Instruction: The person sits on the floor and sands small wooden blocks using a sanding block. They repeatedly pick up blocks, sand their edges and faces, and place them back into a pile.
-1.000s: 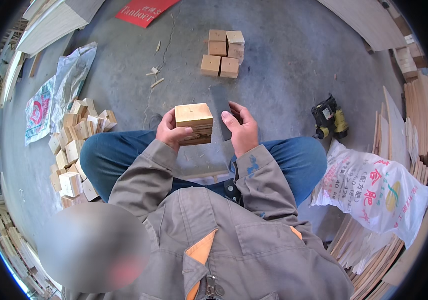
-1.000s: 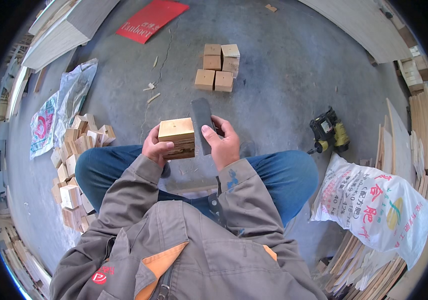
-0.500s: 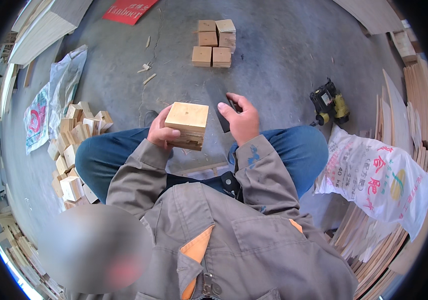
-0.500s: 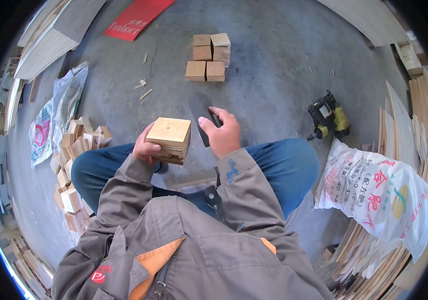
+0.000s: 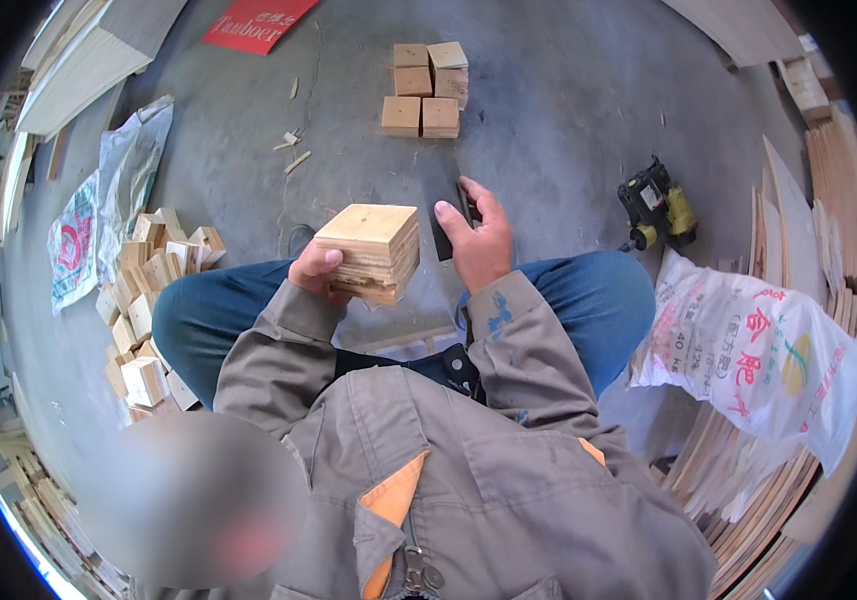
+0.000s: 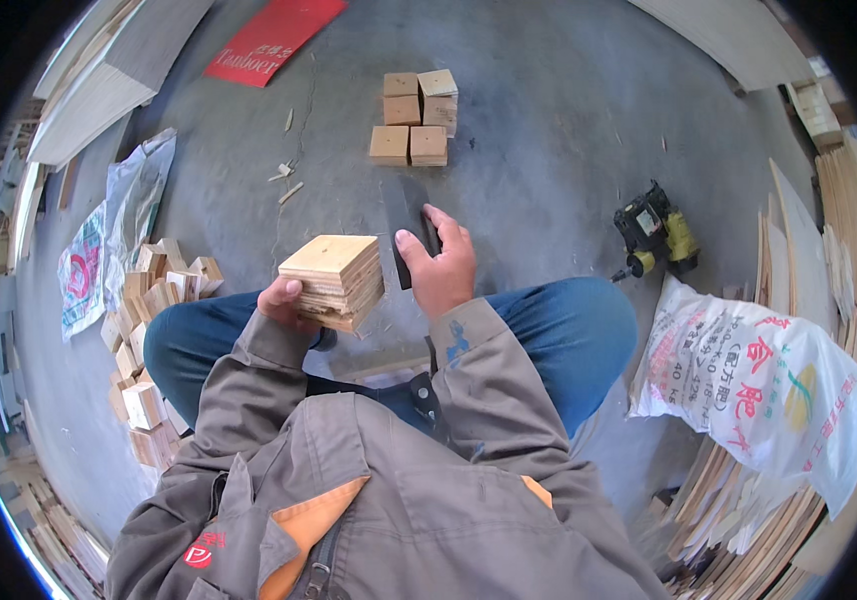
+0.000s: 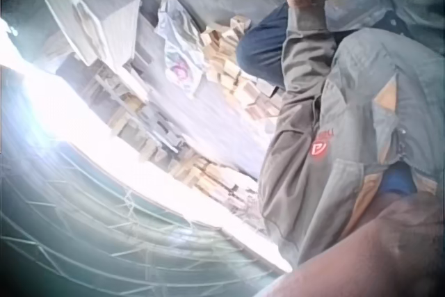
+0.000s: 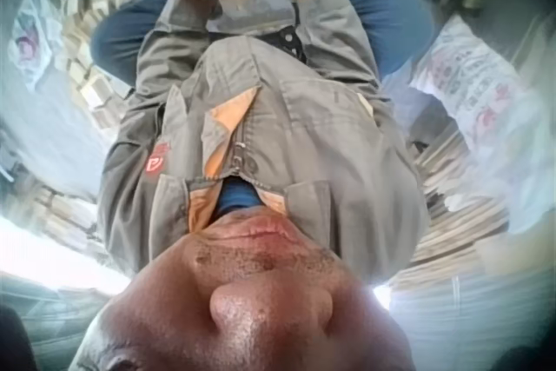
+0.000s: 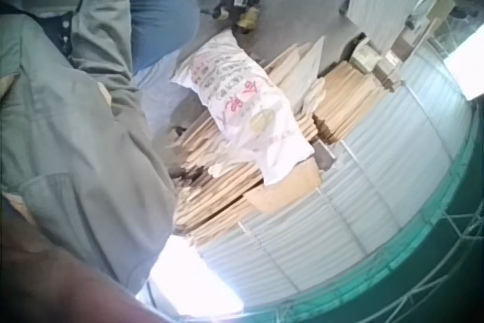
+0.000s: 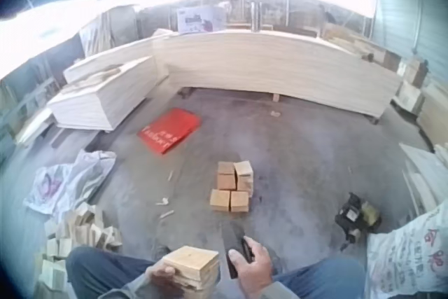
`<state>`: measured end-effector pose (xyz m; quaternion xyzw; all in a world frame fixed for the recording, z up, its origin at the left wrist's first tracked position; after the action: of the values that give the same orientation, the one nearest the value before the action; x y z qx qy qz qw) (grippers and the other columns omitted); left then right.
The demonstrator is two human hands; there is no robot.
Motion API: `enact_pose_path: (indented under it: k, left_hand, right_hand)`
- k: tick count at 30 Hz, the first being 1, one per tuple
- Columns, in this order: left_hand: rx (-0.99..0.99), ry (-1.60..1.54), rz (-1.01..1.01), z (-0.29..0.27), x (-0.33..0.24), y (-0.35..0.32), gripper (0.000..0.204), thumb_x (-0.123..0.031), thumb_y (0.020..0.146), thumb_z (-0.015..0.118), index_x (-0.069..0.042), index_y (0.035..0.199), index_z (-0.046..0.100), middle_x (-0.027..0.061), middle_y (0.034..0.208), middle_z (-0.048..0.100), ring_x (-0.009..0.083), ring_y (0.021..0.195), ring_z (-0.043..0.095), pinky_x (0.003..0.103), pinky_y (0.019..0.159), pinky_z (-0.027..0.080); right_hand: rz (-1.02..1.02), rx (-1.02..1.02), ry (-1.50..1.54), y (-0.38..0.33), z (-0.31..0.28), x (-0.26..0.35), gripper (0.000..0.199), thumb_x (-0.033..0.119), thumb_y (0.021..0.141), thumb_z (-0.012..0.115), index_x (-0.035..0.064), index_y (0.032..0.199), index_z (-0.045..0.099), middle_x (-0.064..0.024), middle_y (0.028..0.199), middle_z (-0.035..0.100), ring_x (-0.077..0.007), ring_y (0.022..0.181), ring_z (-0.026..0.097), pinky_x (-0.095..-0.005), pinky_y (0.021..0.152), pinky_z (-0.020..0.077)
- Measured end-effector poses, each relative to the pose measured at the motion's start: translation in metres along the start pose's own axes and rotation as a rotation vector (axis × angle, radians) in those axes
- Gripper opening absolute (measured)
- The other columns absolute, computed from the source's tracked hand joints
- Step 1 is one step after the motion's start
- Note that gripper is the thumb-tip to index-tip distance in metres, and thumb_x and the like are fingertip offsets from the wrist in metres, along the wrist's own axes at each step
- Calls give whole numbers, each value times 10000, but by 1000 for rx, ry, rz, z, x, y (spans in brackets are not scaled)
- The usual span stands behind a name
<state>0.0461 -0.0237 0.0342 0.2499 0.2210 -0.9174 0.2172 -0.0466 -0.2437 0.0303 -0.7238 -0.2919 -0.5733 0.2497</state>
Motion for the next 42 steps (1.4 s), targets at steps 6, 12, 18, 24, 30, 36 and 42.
enact_pose_path:
  k: [6, 12, 18, 24, 30, 36, 42]
  left_hand:
    - [-200, -121, 102, -23, 10, 1, 719, -266, 795, 776, 29, 1408, 543, 198, 1323, 672, 359, 1198, 665, 509, 1095, 509]
    - [-232, -36, 56, -14, 3, -2, 795, -301, 725, 787, 12, 1415, 546, 175, 1330, 667, 328, 1237, 642, 475, 1111, 487]
    - [-95, 192, 62, -1, -9, 4, 901, -293, 641, 800, 13, 1440, 520, 160, 1310, 665, 309, 1220, 639, 427, 1084, 474]
    - [-184, 532, 280, 2, -12, 7, 1016, -274, 574, 829, 28, 1472, 463, 136, 1344, 622, 265, 1269, 591, 376, 1115, 428]
    - [-222, 574, 335, -7, -10, 7, 1029, -211, 575, 880, 29, 1480, 452, 130, 1348, 608, 243, 1288, 575, 364, 1133, 410]
    - [-222, 723, 290, -6, -10, 6, 1045, -143, 573, 882, 36, 1499, 431, 134, 1376, 593, 247, 1301, 572, 367, 1138, 410]
    - [-184, 763, 277, 6, -4, 6, 1047, -167, 545, 918, 26, 1471, 469, 137, 1336, 610, 245, 1276, 583, 366, 1125, 416]
  right_hand:
    - [-236, 157, 51, -15, 1, 28, 481, 223, 886, 781, -15, 1290, 674, -200, 1239, 663, -311, 1195, 614, -396, 1054, 474]
    - [-224, 235, -87, -11, 2, 29, 444, 205, 847, 799, 4, 1233, 715, -204, 1249, 668, -333, 1201, 613, -409, 1052, 473]
    - [-57, 172, -145, -9, -8, 14, 441, 217, 849, 797, 33, 1243, 723, -214, 1208, 681, -338, 1157, 634, -411, 1030, 487]
    - [173, 67, 230, 2, -28, 0, 427, 177, 916, 760, -17, 1288, 680, -162, 1196, 687, -215, 1082, 651, -332, 951, 521]
    - [282, 231, 337, -23, -13, 33, 458, 137, 941, 737, -44, 1347, 627, -135, 1266, 675, -171, 1111, 627, -302, 962, 510]
    - [92, 253, 168, -34, -2, -3, 504, 205, 919, 746, -12, 1361, 638, -200, 1218, 681, -263, 1105, 659, -361, 991, 510]
    - [163, 222, 115, -2, 8, -19, 513, 220, 897, 764, 15, 1357, 664, -223, 1224, 661, -284, 1099, 656, -374, 981, 512]
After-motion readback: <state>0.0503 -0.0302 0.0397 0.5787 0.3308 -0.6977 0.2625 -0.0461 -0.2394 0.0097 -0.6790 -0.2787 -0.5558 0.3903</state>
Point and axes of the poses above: each hand's wrist, its own y-axis towards the middle knuckle, its own z-axis out of the palm, x = y × z, the point moved 2 cm from there along y, towards the middle knuckle
